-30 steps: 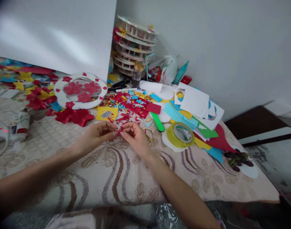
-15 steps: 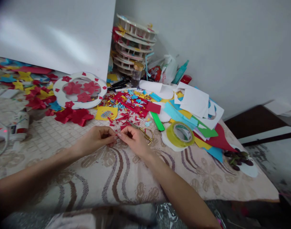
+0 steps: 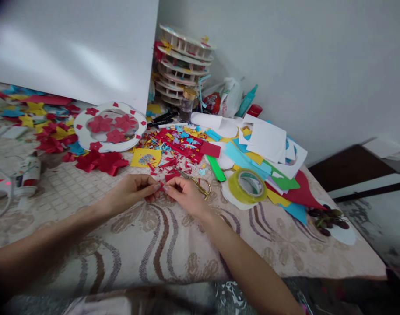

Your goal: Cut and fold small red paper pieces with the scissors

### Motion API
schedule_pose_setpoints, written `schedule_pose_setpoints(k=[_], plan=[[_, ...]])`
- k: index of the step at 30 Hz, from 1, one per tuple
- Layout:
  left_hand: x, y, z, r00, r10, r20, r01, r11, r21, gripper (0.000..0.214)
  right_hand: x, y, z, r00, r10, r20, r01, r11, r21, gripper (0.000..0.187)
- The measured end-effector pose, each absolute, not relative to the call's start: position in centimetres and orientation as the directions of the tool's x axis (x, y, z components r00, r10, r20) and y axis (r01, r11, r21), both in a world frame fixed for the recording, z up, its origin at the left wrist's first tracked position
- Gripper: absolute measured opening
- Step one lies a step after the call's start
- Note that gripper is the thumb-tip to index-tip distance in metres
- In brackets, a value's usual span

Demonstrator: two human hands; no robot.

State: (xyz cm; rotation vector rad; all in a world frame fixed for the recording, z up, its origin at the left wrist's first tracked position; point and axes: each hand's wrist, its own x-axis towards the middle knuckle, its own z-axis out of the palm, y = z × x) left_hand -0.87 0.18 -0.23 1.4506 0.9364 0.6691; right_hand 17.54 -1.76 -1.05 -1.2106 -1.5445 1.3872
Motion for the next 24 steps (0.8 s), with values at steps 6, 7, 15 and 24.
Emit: schedule_pose_setpoints(k=[6, 7, 15, 24], plan=[[-0.90, 0.18, 0.08, 0.519, 0.835, -0.183, 0.138, 0.130, 0.982, 0.028, 17.37, -1.81, -0.62, -0.258, 0.964, -0.060, 0.123, -0.029, -0.992, 0.013], [-0.91, 0.22, 0.07, 0.526, 0.828, -0.194, 0.140, 0.141, 0.980, 0.027, 17.36, -1.82, -0.61, -0.250, 0.967, -0.056, 0.122, -0.026, -0.992, 0.012], [-0.95, 0.40, -0.12, 0.549, 0.796, -0.253, 0.136, 0.214, 0.967, 0.021, 17.33, -1.78, -0.97, -0.257, 0.966, -0.034, 0.120, -0.003, -0.993, 0.009], [-0.87, 0.42, -0.26, 0.565, 0.773, -0.288, 0.054, 0.314, 0.948, 0.019, 17.30, -1.90, -0.98, -0.278, 0.959, 0.063, 0.204, 0.123, -0.971, 0.007]])
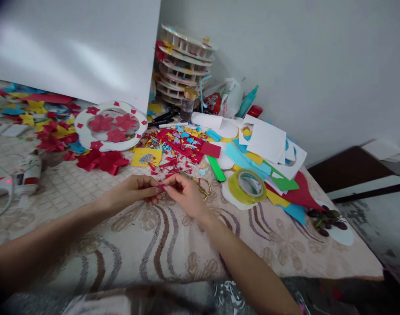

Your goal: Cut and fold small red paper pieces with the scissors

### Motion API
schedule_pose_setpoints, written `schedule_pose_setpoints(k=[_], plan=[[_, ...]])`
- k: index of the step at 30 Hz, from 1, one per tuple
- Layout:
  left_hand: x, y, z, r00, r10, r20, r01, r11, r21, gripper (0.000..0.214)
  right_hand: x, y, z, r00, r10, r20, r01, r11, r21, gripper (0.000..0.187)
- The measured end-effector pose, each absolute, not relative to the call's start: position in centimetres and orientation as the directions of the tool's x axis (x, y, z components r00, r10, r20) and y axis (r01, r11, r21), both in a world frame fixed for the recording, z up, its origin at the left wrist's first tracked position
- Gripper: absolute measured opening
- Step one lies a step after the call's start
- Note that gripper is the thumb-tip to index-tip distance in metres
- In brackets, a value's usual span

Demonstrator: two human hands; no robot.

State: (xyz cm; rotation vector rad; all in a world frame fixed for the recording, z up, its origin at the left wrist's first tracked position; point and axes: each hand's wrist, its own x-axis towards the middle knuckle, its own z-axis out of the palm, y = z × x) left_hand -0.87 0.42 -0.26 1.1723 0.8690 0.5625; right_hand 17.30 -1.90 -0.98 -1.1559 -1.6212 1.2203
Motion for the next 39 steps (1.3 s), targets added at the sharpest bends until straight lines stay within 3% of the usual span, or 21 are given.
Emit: schedule_pose_setpoints(k=[3, 9, 19, 24, 28, 32, 35, 39], plan=[[-0.89, 0.42, -0.30, 0.569, 0.770, -0.289, 0.018, 0.340, 0.940, 0.019, 17.27, -2.13, -0.74, -0.284, 0.941, 0.183, 0.333, 0.276, -0.902, 0.009], [-1.11, 0.50, -0.50, 0.573, 0.753, -0.323, -0.039, 0.418, 0.907, 0.022, 17.64, -2.26, -0.96, -0.387, 0.815, 0.431, 0.534, 0.579, -0.616, 0.020], [-1.22, 0.75, -0.39, 0.552, 0.767, -0.327, -0.060, 0.427, 0.902, 0.023, 17.90, -2.35, -1.27, -0.532, 0.736, 0.418, 0.640, 0.673, -0.371, 0.033], [-1.18, 0.91, -0.80, 0.550, 0.770, -0.323, -0.074, 0.430, 0.900, 0.025, 17.84, -2.46, -1.09, -0.561, 0.726, 0.399, 0.655, 0.683, -0.323, 0.030], [-1.20, 1.00, -0.88, 0.515, 0.798, -0.314, -0.052, 0.395, 0.917, 0.033, 17.61, -2.56, -0.79, -0.561, 0.731, 0.389, 0.629, 0.682, -0.373, 0.028], [-1.33, 0.95, -0.61, 0.506, 0.824, -0.253, 0.050, 0.266, 0.963, 0.035, 17.31, -2.58, -0.55, -0.404, 0.810, 0.424, 0.546, 0.586, -0.599, 0.029], [-1.32, 0.80, -0.50, 0.516, 0.840, -0.168, 0.106, 0.132, 0.986, 0.032, 17.18, -2.49, -0.54, -0.249, 0.925, 0.287, 0.439, 0.372, -0.818, 0.020], [-1.13, 0.45, -0.30, 0.539, 0.835, -0.112, 0.152, 0.034, 0.988, 0.028, 17.10, -2.21, -0.89, -0.229, 0.970, 0.083, 0.335, 0.159, -0.929, 0.028]])
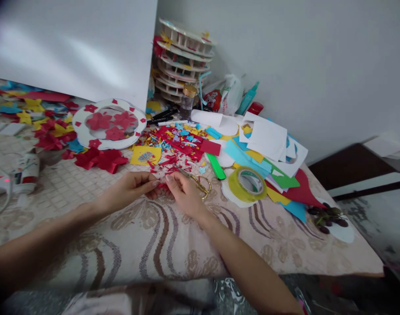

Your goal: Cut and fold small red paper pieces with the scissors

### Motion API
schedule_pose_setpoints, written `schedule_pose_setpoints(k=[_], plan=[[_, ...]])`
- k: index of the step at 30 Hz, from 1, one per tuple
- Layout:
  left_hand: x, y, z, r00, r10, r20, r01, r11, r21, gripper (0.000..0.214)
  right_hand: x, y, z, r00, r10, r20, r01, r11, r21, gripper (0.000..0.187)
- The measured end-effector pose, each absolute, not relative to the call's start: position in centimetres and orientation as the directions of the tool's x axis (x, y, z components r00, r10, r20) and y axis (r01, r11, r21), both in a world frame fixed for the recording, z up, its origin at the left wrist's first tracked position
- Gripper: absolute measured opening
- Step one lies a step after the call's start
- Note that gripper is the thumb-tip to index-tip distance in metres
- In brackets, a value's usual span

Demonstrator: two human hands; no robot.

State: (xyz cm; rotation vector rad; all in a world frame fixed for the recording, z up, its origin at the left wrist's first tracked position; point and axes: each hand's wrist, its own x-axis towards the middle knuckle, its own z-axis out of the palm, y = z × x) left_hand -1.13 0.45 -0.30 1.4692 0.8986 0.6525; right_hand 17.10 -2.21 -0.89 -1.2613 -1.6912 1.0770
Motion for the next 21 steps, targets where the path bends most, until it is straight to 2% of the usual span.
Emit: schedule_pose_setpoints(k=[5, 11, 13, 17, 21], plan=[[-0.96, 0.07, 0.25, 0.556, 0.827, -0.084, 0.177, -0.019, 0.984, 0.029, 17.11, -2.01, -1.08, -0.313, 0.949, 0.032, 0.291, 0.128, -0.948, 0.026], [-0.98, 0.01, 0.24, 0.546, 0.838, -0.007, 0.177, -0.107, 0.978, 0.028, 16.99, -2.02, -0.55, -0.354, 0.926, 0.129, 0.274, 0.235, -0.933, 0.021], [-0.98, 0.14, 0.00, 0.542, 0.840, -0.028, 0.137, -0.056, 0.989, 0.030, 16.91, -2.00, -0.61, -0.334, 0.931, 0.146, 0.263, 0.240, -0.934, 0.021], [-0.95, 0.42, -0.45, 0.551, 0.819, -0.161, 0.090, 0.134, 0.987, 0.036, 16.94, -1.95, -1.07, -0.292, 0.949, 0.121, 0.267, 0.202, -0.942, 0.021], [-1.00, 0.43, -0.48, 0.534, 0.829, -0.165, 0.103, 0.130, 0.986, 0.033, 16.95, -2.05, -1.22, -0.291, 0.949, 0.122, 0.292, 0.210, -0.933, 0.020]])
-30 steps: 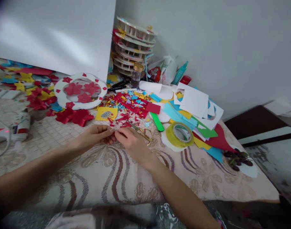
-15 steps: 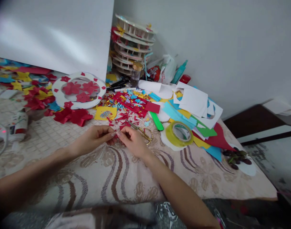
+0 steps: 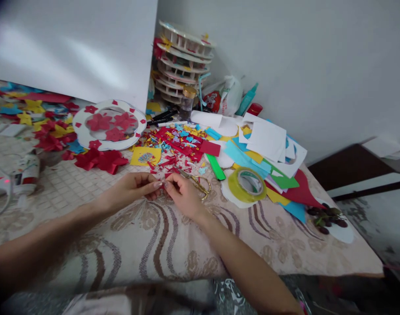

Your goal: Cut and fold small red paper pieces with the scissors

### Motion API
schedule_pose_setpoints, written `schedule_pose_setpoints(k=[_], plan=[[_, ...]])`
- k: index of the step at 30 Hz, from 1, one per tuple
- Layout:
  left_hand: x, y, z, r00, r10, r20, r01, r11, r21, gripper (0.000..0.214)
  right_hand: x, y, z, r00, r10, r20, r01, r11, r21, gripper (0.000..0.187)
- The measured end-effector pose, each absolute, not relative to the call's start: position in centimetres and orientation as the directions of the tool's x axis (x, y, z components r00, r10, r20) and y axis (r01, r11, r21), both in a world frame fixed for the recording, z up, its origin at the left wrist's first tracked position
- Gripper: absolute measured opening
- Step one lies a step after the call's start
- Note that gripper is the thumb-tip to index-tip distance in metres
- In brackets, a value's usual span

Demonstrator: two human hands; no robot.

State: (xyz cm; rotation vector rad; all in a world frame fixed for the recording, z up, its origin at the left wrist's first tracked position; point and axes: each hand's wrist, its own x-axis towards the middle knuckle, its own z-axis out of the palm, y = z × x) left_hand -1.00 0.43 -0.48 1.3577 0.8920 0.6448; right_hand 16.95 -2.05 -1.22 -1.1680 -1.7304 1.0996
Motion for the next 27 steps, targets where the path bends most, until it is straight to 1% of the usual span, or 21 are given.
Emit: schedule_pose_setpoints(k=[2, 4, 6, 8, 11, 14, 18, 23, 27], plan=[[-1.11, 0.42, -0.41, 0.523, 0.844, -0.116, 0.097, 0.076, 0.992, 0.030, 16.88, -2.09, -1.12, -0.291, 0.951, 0.107, 0.241, 0.181, -0.953, 0.018], [-1.23, 0.48, -0.36, 0.520, 0.849, -0.094, 0.093, 0.053, 0.994, 0.029, 16.82, -2.04, -1.00, -0.287, 0.954, 0.083, 0.148, 0.130, -0.980, 0.011], [-1.30, 0.60, -0.36, 0.516, 0.848, -0.118, 0.086, 0.086, 0.993, 0.029, 16.81, -1.92, -0.94, -0.274, 0.959, 0.073, 0.076, 0.098, -0.992, 0.012], [-1.28, 0.73, -0.42, 0.516, 0.841, -0.163, 0.056, 0.158, 0.986, 0.029, 16.84, -1.78, -0.96, -0.250, 0.965, 0.077, 0.050, 0.092, -0.994, 0.015], [-1.16, 0.86, -0.58, 0.526, 0.825, -0.207, -0.006, 0.247, 0.969, 0.028, 16.88, -1.68, -1.02, -0.201, 0.976, 0.078, 0.051, 0.090, -0.995, 0.014], [-1.06, 0.85, -0.64, 0.517, 0.823, -0.235, -0.027, 0.290, 0.957, 0.028, 16.88, -1.77, -1.01, -0.201, 0.976, 0.080, 0.075, 0.097, -0.992, 0.016], [-1.07, 0.74, -0.52, 0.517, 0.812, -0.270, 0.007, 0.312, 0.950, 0.023, 16.92, -1.94, -1.07, -0.214, 0.961, 0.174, 0.170, 0.212, -0.962, 0.022], [-1.15, 0.73, -0.36, 0.516, 0.802, -0.301, 0.045, 0.326, 0.944, 0.016, 16.97, -1.99, -1.39, -0.220, 0.950, 0.222, 0.220, 0.270, -0.937, 0.019], [-1.21, 0.81, -0.60, 0.533, 0.786, -0.315, 0.013, 0.364, 0.931, 0.016, 17.09, -2.03, -1.24, -0.241, 0.934, 0.264, 0.257, 0.323, -0.911, 0.013]])
